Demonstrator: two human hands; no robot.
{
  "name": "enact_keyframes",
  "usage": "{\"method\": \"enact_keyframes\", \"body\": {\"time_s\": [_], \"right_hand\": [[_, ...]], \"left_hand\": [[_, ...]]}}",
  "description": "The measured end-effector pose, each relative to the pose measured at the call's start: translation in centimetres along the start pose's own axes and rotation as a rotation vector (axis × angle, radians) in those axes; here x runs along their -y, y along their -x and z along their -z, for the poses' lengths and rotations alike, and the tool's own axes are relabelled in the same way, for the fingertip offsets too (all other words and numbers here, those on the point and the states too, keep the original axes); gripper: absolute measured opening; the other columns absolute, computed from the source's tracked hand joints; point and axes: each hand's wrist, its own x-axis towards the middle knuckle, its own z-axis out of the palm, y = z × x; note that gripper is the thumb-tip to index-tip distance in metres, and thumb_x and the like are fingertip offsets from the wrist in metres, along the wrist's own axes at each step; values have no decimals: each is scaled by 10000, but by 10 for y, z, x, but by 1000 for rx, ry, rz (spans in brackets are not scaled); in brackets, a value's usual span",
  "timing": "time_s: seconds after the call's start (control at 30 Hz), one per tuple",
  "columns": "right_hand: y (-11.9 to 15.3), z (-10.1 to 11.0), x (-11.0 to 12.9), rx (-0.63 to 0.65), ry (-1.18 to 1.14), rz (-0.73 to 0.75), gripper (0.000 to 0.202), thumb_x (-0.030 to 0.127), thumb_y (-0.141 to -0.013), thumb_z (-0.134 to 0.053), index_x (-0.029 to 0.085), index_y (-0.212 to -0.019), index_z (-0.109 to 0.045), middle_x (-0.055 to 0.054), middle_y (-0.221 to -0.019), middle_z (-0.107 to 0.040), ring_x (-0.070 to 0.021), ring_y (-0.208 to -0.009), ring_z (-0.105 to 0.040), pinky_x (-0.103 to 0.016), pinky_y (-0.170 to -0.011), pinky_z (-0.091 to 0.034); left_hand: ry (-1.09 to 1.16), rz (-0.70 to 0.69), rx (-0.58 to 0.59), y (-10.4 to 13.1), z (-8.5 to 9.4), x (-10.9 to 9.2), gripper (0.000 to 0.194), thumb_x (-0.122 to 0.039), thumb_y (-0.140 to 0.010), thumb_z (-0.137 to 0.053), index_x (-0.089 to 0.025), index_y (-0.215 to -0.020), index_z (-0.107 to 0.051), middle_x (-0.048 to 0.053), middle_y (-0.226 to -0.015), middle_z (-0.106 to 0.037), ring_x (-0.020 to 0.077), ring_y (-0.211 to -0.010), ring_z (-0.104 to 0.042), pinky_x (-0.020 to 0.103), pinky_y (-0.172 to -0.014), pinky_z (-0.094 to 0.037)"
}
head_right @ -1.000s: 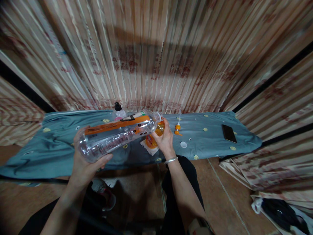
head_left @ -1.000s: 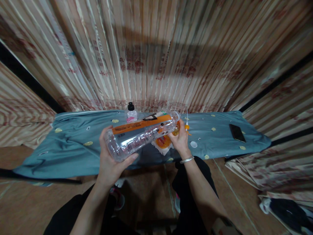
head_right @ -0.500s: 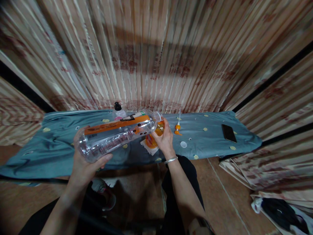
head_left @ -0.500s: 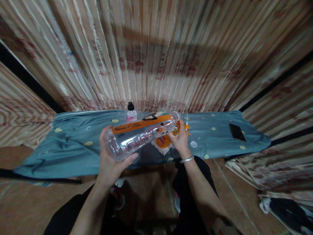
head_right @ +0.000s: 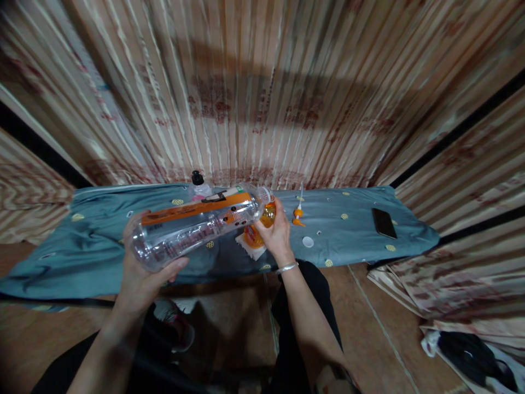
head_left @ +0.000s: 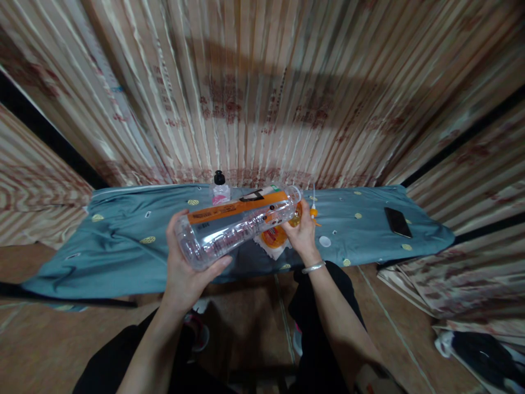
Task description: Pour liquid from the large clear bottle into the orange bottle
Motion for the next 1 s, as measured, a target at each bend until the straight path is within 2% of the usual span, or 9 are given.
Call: {"method": "enact_keyframes", "body": {"time_s": [0.2, 0.33, 0.63, 1.0], "right_hand": [[0, -1, -1, 7, 4, -4, 707, 399, -815, -799, 220, -1460, -570, -150, -1346, -751, -324, -1189, -742, -520, -1049, -607], [0, 0, -1, 8, 12, -6, 713, 405, -811, -807, 224, -1458, -570, -148, -1335, -753, -330, -1182, -743, -531, -1059, -601], [0, 0, 1, 7, -1, 9, 691, 439, -833, -785, 216, -1451, -570, -152, -1339, -751, -327, -1178, -743, -532, -1059, -606], [0, -1, 0, 4, -12, -12, 709, 433, -820, -804, 209, -1454, -578, -159, -1336, -755, -334, -1181, -744, -533, -1060, -599]], "left_hand": [[-2, 14, -25, 0, 0, 1, 1065, -565, -632, -986, -286, -1493, -426, 161, -1510, -560, 419, -1343, -651, 616, -1055, -620], [2, 18, -5, 0, -1, 1, 1064, -587, -653, -972, -293, -1507, -408, 148, -1459, -597, 413, -1328, -661, 639, -1084, -596], [-7, 5, -19, 1, 0, 0, 1055, -553, -643, -984, -271, -1496, -431, 169, -1506, -549, 424, -1343, -642, 653, -1105, -579], [-31, -10, -13, 0, 0, -2, 1046, -572, -657, -972, -281, -1500, -425, 142, -1445, -602, 410, -1313, -677, 624, -1077, -604]]}}
